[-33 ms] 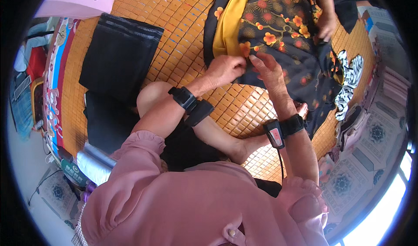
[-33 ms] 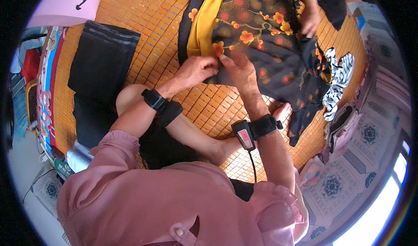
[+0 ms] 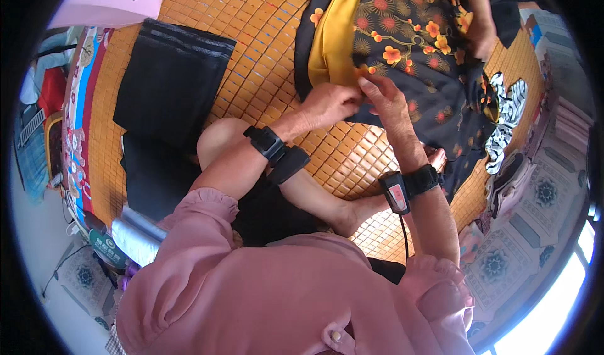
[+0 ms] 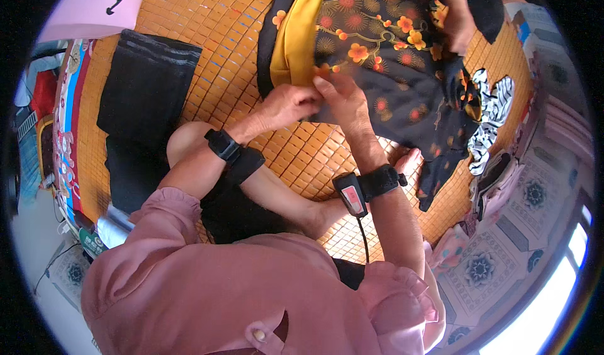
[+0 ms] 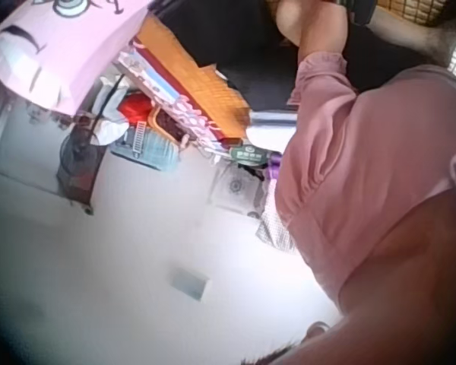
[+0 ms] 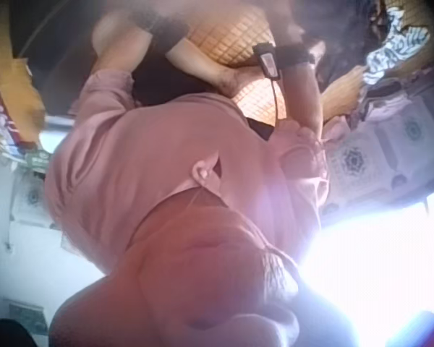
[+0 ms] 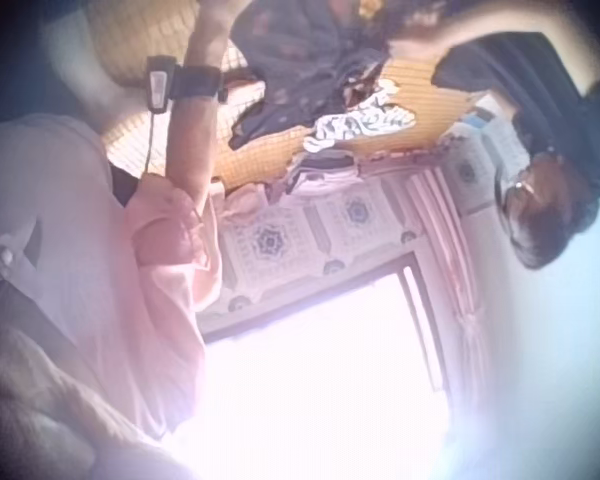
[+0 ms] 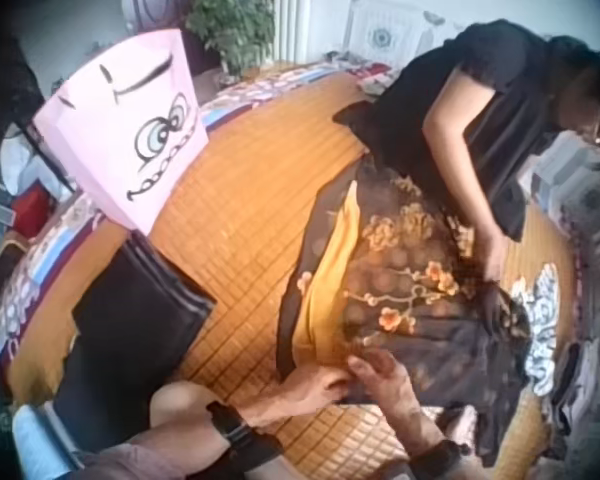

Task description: The person folds several clothing items on a mat, including a floral shirt and yellow fabric.

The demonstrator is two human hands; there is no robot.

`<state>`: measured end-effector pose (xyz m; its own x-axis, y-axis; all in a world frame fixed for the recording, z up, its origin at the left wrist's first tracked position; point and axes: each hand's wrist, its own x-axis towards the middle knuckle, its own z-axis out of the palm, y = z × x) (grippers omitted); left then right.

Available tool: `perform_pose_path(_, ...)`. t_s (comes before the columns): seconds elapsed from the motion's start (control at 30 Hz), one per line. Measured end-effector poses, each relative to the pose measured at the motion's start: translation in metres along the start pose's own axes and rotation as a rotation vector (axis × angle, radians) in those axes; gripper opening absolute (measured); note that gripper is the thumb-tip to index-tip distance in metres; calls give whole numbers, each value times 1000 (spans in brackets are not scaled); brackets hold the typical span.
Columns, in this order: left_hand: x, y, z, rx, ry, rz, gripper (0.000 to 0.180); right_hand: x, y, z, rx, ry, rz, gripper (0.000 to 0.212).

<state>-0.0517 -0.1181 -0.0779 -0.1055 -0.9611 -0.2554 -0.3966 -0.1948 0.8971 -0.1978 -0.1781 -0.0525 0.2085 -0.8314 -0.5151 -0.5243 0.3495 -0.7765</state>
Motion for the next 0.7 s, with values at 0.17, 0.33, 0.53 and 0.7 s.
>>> perform_pose_path(0.17, 6, -2, 5, -216, -160, 134, 18, 9, 16, 2, 107, 6, 30, 29)
perform_pose_path(0.33, 16, -21, -24, -590, 292, -435, 20, -20, -6, 0, 406, 167, 41, 14)
perform_pose_path(0.53, 22, -22, -29, -836, 368, -330, 21, -33, -14, 16, 485, 102, 56, 15)
perform_pose_path(0.7, 27, -26, -37, -699, 88, -283, 17, -35, -18, 9, 551, 83, 28, 12)
